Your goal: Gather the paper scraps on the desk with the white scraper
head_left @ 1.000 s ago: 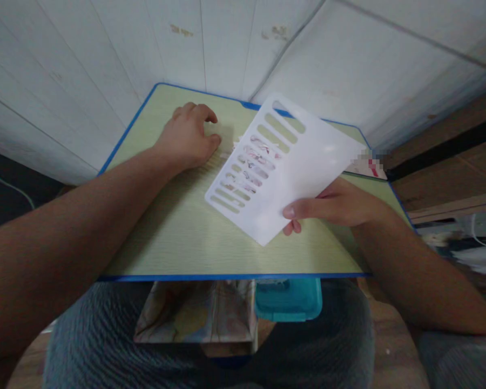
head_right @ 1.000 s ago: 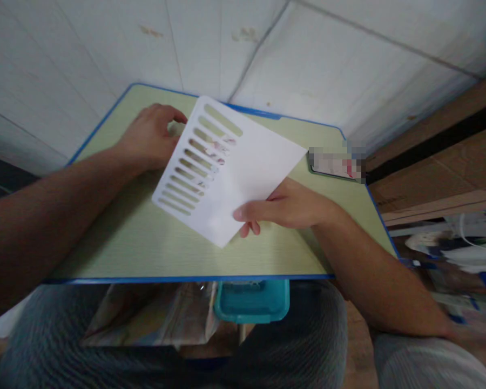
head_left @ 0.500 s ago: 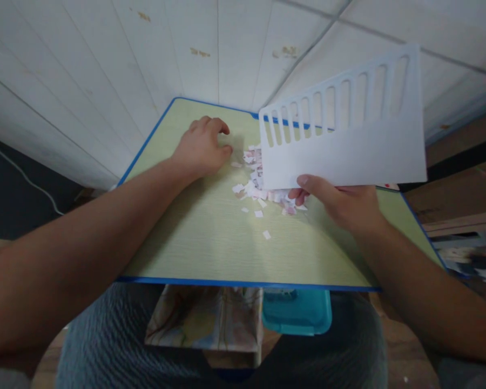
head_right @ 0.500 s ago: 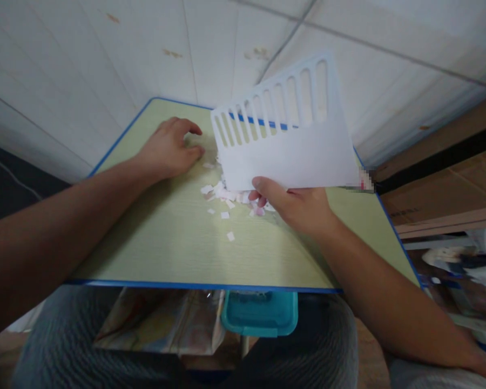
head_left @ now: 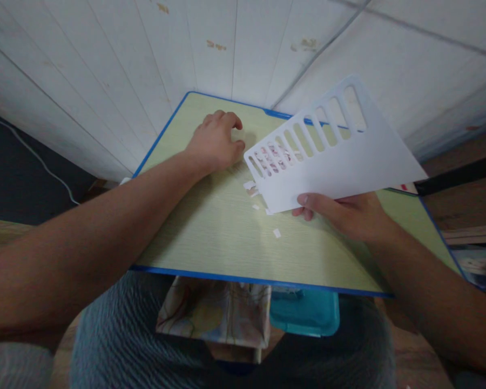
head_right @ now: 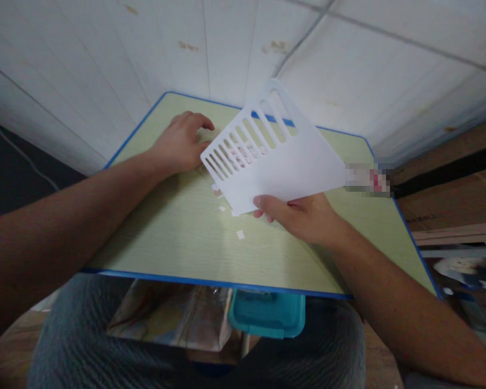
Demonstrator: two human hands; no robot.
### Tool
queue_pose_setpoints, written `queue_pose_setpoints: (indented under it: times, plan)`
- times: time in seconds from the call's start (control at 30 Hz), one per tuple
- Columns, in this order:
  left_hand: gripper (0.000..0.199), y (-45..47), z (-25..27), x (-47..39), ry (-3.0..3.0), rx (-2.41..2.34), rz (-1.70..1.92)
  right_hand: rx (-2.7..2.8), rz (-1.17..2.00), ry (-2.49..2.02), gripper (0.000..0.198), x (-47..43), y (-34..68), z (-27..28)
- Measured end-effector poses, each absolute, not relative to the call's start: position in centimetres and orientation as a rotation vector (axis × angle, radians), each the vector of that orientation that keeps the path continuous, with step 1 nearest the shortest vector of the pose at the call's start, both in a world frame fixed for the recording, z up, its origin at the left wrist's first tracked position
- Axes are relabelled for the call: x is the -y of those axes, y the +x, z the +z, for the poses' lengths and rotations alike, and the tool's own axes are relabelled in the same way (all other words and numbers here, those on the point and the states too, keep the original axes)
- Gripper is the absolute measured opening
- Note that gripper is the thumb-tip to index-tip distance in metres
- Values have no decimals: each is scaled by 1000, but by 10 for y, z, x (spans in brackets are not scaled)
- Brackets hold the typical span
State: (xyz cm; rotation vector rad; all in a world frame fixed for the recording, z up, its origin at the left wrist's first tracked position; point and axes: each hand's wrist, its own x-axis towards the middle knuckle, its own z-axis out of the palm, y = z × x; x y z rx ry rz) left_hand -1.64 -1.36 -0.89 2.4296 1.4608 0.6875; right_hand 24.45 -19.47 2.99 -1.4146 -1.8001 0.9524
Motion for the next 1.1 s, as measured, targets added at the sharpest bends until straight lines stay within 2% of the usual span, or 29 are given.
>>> queue_pose_setpoints:
  times: [0.13,0.3,0.47,0.63,0.83,1.1]
  plan:
    - [42,-15,-5,17,2451,-1496,627,1840,985,-1345,30,196,244,31]
    - [43,-13,-5,17,2457,-1523,617,1798,959,-1404,40,195,243,29]
    - [46,-12,-3,18,2459,-1543,588,1811,988,-1346,34,195,244,31]
    - [45,-14,-1,22,2433,-1521,616,1765,934,-1412,39,193,245,35]
    - [39,-16,-4,19,2409,-1482,660,1781,1023,-1388,30,196,242,34]
    - [45,-13,0,23,2407,-1505,612,1809,1003,-1421,43,193,245,29]
